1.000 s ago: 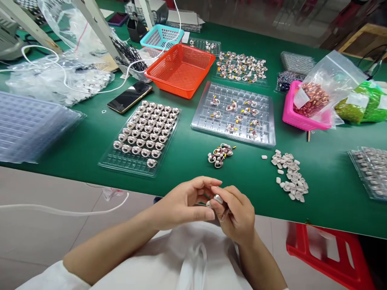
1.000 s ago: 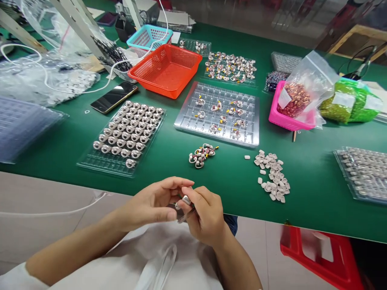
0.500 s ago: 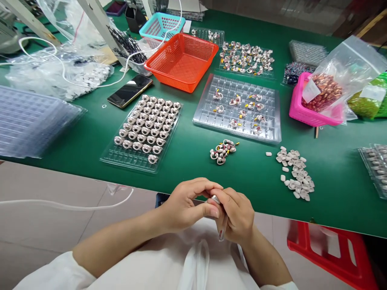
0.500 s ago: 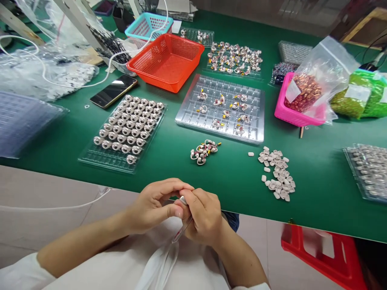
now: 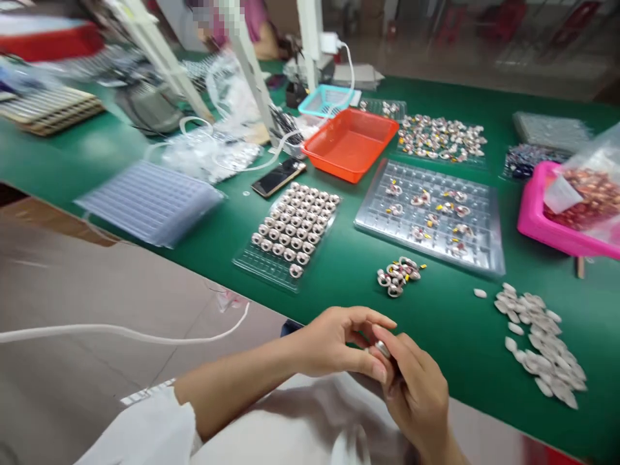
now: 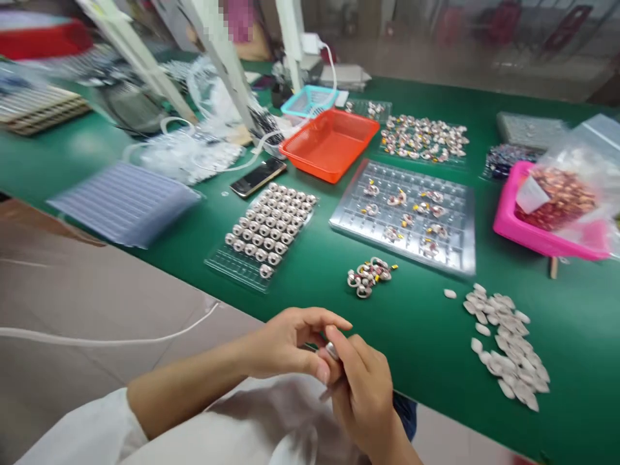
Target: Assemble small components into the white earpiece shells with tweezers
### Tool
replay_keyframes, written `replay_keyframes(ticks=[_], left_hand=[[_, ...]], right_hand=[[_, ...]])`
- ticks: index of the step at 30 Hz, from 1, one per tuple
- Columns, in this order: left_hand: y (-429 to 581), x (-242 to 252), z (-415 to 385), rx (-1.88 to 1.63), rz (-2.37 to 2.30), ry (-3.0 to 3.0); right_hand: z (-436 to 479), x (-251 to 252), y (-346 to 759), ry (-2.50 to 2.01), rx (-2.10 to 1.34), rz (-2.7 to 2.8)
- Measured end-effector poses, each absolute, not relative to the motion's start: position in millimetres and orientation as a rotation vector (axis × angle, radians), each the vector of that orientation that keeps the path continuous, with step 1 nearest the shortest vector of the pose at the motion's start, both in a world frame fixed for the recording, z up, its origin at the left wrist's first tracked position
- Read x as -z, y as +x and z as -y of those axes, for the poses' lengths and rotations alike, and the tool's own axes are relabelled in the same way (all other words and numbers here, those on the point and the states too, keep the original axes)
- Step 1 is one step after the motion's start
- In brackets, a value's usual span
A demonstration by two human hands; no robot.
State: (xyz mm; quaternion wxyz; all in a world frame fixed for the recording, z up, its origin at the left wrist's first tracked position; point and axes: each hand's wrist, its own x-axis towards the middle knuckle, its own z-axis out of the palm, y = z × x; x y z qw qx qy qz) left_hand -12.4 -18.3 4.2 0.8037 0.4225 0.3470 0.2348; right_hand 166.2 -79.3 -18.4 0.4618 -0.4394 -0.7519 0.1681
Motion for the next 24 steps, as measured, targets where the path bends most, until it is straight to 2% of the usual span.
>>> replay_keyframes(ticks=[4, 10, 14, 18, 20, 24], left_hand=[[-30, 6, 7, -0.366, -0.554, 0.666], [-57, 8, 12, -0.421, -0.653, 0.779], [-87, -5, 9, -0.632, -1.025, 1.348], [-129, -8, -11, -1.07, -1.556, 2.034], [-146, 0, -22, -1.162, -1.618, 2.404], [-159, 24, -38, -1.11, -1.533, 2.616]], right_hand=[[70, 14, 161, -0.976, -0.5, 1.858], [58, 11, 138, -0.72, -0.671, 1.977], [60, 21, 134, -0.81, -0.694, 2.01], [63, 27, 143, -0.912, -0.678, 1.979], [64, 27, 147, -0.937, -0.648, 1.964], [63, 24, 149, -0.957, -0.576, 1.967]])
